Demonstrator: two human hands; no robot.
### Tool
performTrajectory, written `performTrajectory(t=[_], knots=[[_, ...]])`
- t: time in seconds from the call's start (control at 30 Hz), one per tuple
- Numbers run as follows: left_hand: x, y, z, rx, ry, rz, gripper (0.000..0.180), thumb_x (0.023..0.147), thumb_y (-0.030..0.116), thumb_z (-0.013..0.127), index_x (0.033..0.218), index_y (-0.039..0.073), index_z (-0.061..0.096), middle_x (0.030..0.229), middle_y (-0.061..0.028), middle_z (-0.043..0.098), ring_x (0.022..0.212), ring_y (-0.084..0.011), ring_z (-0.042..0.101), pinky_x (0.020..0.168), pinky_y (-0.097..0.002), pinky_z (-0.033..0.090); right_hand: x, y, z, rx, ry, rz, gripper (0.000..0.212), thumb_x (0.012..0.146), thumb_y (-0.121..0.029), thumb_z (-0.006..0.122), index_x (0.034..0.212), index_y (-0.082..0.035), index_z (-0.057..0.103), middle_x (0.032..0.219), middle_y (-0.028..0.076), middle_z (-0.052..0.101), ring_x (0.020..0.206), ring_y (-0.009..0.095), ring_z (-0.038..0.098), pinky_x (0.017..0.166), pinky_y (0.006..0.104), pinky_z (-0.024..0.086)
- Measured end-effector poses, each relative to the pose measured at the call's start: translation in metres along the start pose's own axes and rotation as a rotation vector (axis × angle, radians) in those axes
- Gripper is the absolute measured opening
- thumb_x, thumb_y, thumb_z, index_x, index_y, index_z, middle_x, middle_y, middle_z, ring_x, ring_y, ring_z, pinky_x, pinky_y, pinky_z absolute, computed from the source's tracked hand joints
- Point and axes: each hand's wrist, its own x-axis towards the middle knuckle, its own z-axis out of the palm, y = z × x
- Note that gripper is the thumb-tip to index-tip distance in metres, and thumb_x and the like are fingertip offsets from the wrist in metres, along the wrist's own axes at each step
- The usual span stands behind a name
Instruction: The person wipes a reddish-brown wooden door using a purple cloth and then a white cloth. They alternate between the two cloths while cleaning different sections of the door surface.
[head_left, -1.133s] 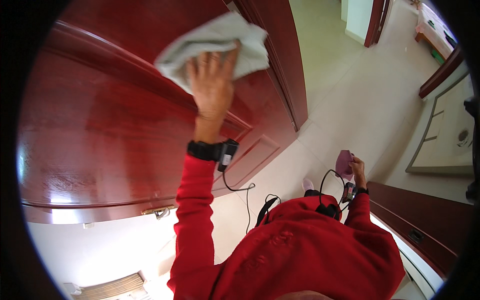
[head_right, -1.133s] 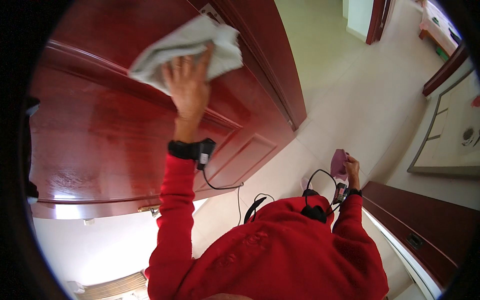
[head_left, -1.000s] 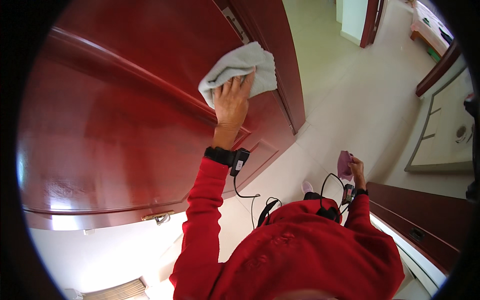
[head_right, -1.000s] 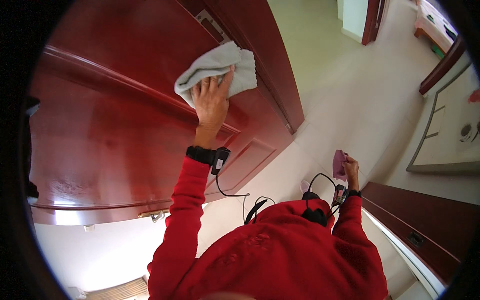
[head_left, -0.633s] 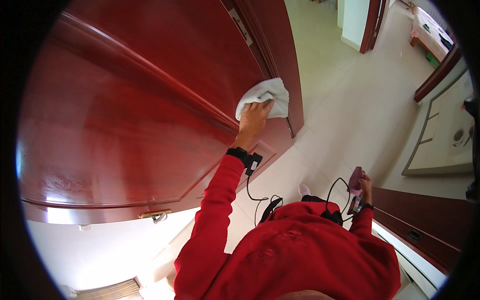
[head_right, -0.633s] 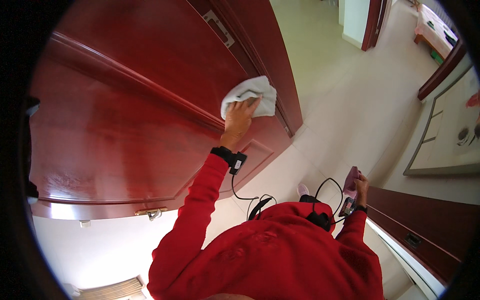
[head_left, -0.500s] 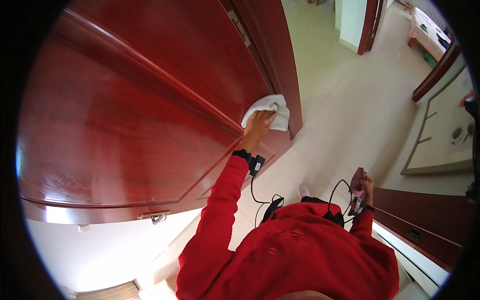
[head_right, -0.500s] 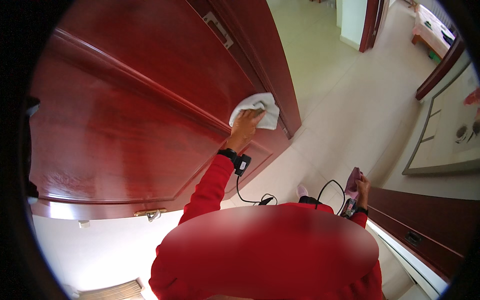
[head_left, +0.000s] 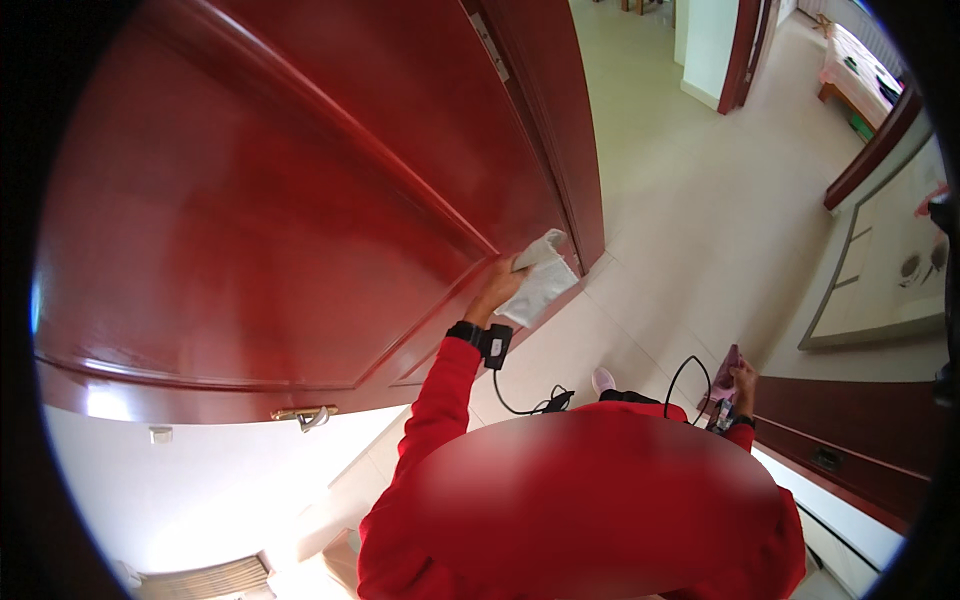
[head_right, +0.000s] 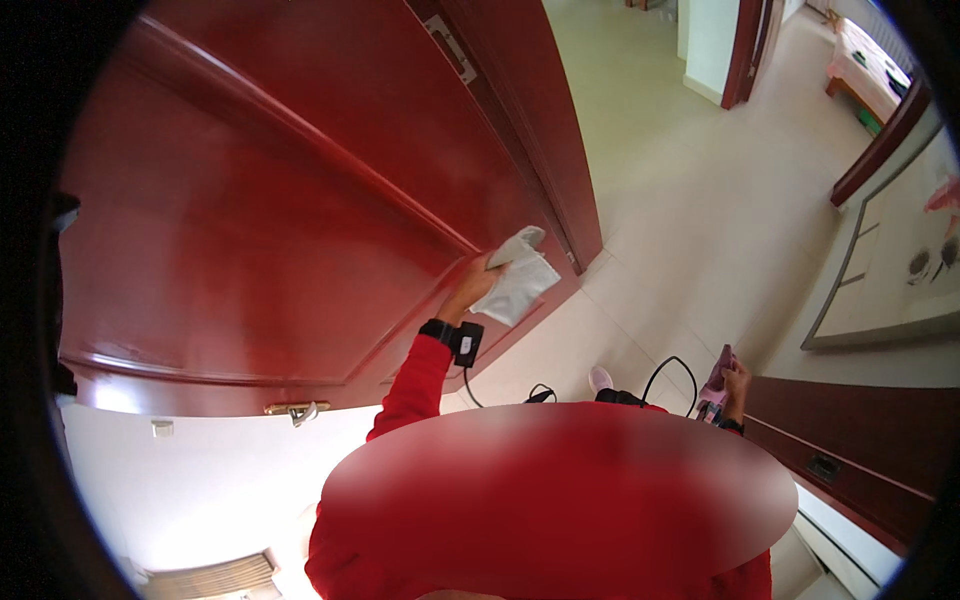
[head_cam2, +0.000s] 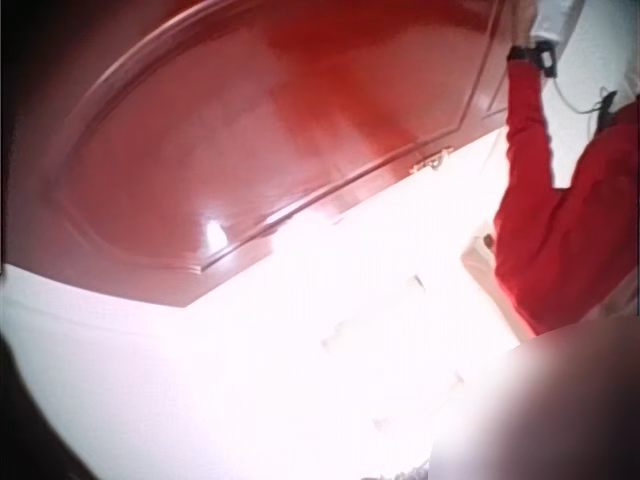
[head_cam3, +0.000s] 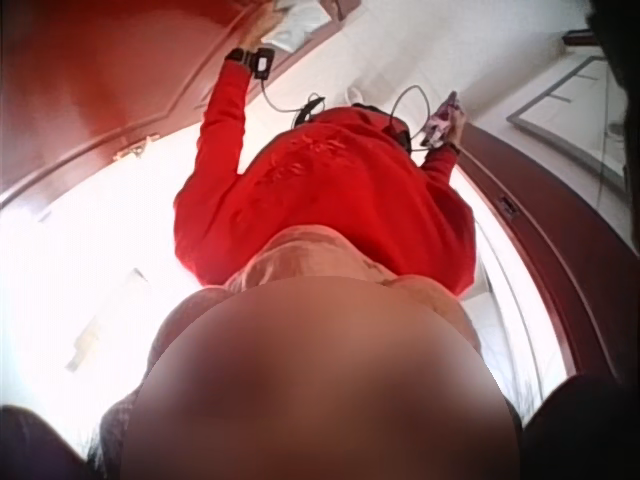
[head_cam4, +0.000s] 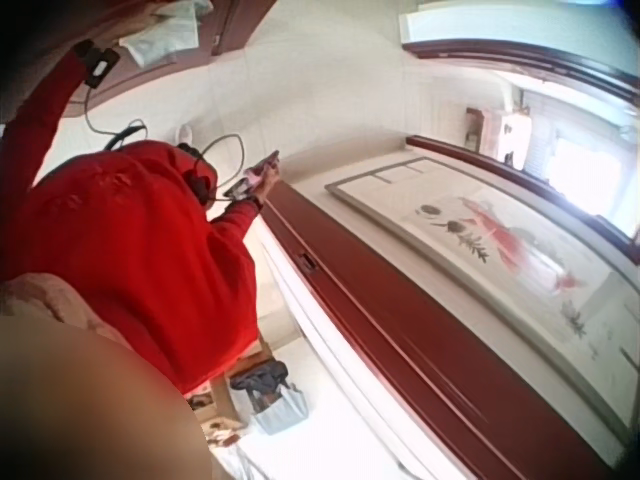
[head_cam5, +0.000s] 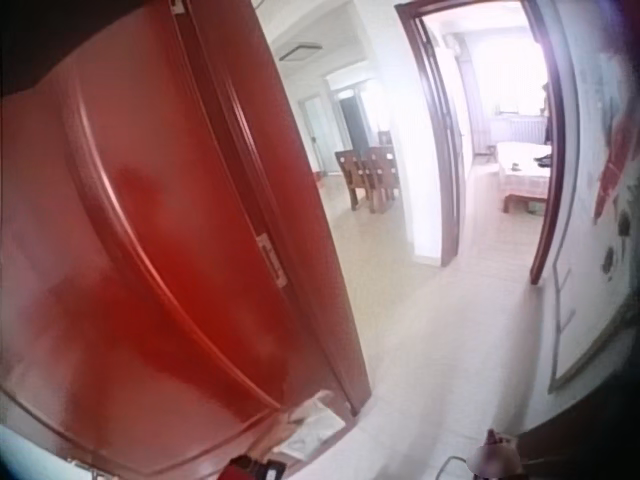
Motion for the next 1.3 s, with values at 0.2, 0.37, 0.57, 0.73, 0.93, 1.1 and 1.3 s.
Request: performTrajectory(t=[0.2,0.37,0.57,0.73,0.93,1.1,1.3], knots=[[-0.071,0.131,-0.08,-0.159,0.538,-0.063,0.02,0.087,0.018,0.065,0.088,-0.002,0.066,0.076,-0.004,0.062,0.072,-0.0118,0.055,0.065,-0.0292,0.046,-0.002,-0.047,0.046,-0.007,-0.159,-0.05,0.036,0.071,-0.001,0.051,0.103,0.001,0.068,0.082,0.0,0.063,0.072,0.012,0.058,0.064,0.0261,0.047],[-0.112,0.246,-0.171,-0.152,1.56,0.922,0.022,0.086,0.006,0.063,0.104,-0.006,0.06,0.097,-0.009,0.063,0.078,-0.0174,0.056,0.068,-0.0332,0.048,-0.009,-0.096,0.09,-0.066,-0.177,-0.115,0.036,0.071,-0.001,0.051,0.103,0.001,0.067,0.082,0.001,0.063,0.073,0.012,0.057,0.064,0.0272,0.046],[-0.091,0.297,-0.188,0.474,1.513,1.149,0.033,0.083,-0.001,0.063,0.116,-0.003,0.057,0.113,-0.015,0.061,0.1,-0.0234,0.058,0.089,-0.0358,0.046,-0.007,-0.1,0.093,-0.081,-0.225,-0.095,0.036,0.07,-0.001,0.053,0.103,0.001,0.067,0.083,0.0,0.063,0.074,0.012,0.057,0.065,0.0265,0.046],[-0.029,0.273,-0.16,1.252,1.05,0.736,0.075,0.064,-0.008,0.059,0.132,0.023,0.052,0.139,-0.0039,0.047,0.134,-0.0306,0.033,0.111,-0.0516,0.024,0.002,-0.071,0.085,-0.102,-0.083,-0.083,0.031,0.07,-0.003,0.053,0.097,0.002,0.067,0.079,-0.001,0.062,0.072,0.011,0.058,0.062,0.0251,0.046],[-0.016,0.208,-0.133,1.103,0.814,0.663,0.059,0.064,-0.006,0.058,0.118,0.017,0.063,0.122,-0.0125,0.056,0.116,-0.0371,0.048,0.102,-0.0527,0.033,0.006,-0.054,0.081,0.045,-0.2,0.005,0.037,0.07,0.001,0.051,0.104,0.002,0.067,0.082,0.001,0.064,0.069,0.012,0.058,0.061,0.0256,0.046],[-0.026,0.146,-0.1,1.086,0.679,0.721,0.05,0.068,0.002,0.063,0.114,0.02,0.065,0.116,-0.0127,0.059,0.11,-0.0384,0.052,0.096,-0.0508,0.04,-0.003,-0.077,0.097,0.052,-0.2,0.031,0.038,0.071,0.002,0.047,0.105,0.004,0.065,0.085,0.003,0.064,0.071,0.014,0.06,0.064,0.0264,0.048],[-0.029,0.095,-0.081,0.893,0.566,0.638,0.051,0.064,0.001,0.068,0.112,0.018,0.067,0.114,-0.0093,0.062,0.106,-0.0331,0.056,0.092,-0.0441,0.045,0.003,-0.105,0.114,0.003,-0.259,-0.029,0.036,0.071,0.002,0.049,0.103,0.003,0.066,0.082,0.001,0.062,0.071,0.012,0.058,0.063,0.0249,0.046]])
